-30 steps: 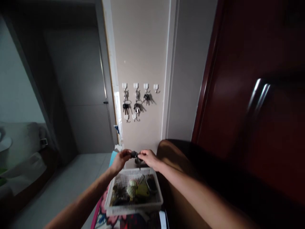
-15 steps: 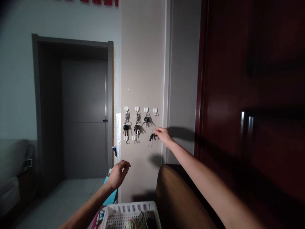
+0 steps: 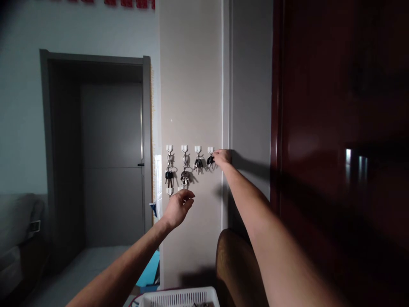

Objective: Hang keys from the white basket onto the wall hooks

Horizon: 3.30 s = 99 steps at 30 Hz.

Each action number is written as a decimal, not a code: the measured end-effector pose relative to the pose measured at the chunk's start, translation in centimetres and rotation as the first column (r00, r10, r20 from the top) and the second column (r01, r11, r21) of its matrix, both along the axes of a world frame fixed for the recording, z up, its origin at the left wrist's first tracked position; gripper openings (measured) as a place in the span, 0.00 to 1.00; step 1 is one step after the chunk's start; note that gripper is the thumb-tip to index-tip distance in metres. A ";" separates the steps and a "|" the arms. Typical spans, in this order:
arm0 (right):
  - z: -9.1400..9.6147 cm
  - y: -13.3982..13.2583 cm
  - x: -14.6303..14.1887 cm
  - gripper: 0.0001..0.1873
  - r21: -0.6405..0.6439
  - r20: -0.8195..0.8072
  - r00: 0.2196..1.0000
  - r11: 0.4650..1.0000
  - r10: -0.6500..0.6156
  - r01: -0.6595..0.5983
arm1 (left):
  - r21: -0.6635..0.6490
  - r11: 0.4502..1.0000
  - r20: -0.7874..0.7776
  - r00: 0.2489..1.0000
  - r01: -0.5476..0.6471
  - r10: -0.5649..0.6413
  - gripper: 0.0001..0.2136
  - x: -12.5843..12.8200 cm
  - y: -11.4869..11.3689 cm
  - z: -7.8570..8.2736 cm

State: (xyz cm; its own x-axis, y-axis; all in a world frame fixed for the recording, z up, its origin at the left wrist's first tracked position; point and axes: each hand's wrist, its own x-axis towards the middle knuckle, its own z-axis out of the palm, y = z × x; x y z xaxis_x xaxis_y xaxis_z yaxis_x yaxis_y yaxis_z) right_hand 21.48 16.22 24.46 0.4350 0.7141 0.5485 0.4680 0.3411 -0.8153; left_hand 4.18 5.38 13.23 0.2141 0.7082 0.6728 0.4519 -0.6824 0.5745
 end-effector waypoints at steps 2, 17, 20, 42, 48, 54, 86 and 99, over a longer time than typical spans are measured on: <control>-0.5 0.8 0.1 0.09 -0.029 0.007 1.000 0.999 -0.027 0.027 | -0.041 0.999 0.021 1.000 0.009 -0.008 0.08 0.2 0.0 -0.5; -15.8 -9.5 -2.9 0.13 -0.258 0.568 0.767 0.949 0.299 -0.178 | -0.449 0.883 -0.213 0.976 -0.138 0.044 0.10 -5.6 -4.9 -17.6; -21.5 -13.3 -4.2 0.12 -0.551 0.627 0.472 0.782 0.619 -0.293 | -0.464 0.874 -0.296 0.955 -0.144 0.000 0.10 -5.6 -6.6 -19.9; -27.3 -17.6 -6.5 0.28 -0.794 0.608 -0.005 0.607 0.794 -0.041 | -0.571 0.811 -0.365 0.924 -0.126 -0.114 0.15 -7.0 -8.5 -20.2; -28.1 -18.1 -7.4 0.20 -0.741 0.671 -0.008 0.670 0.742 -0.034 | -0.523 0.834 -0.666 0.696 -0.178 -0.269 0.08 -7.4 -8.3 -18.6; -27.7 -17.7 -7.5 0.17 -0.759 0.651 0.055 0.652 0.757 0.002 | -0.587 0.793 -0.600 0.746 -0.163 -0.290 0.08 -7.7 -7.6 -18.9; -25.6 -16.9 -7.3 0.16 -0.827 0.558 0.120 0.562 0.821 -0.001 | -0.846 0.248 0.414 0.875 0.472 -0.251 0.15 -7.5 -8.7 -14.4; -25.0 -17.0 -8.4 0.15 -0.737 0.489 0.239 0.543 0.839 -0.402 | -0.707 0.330 0.645 0.762 0.625 -0.061 0.14 -6.9 -8.1 -14.0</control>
State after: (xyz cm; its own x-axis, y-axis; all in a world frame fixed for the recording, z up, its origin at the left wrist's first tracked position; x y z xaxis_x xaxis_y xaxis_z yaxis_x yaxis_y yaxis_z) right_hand 13.11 -0.82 -0.55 -0.6680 0.7419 -0.0579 0.6955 0.5947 -0.4033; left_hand -2.71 -2.72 -0.73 0.4915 0.8545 -0.1682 -0.1799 0.2886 0.9404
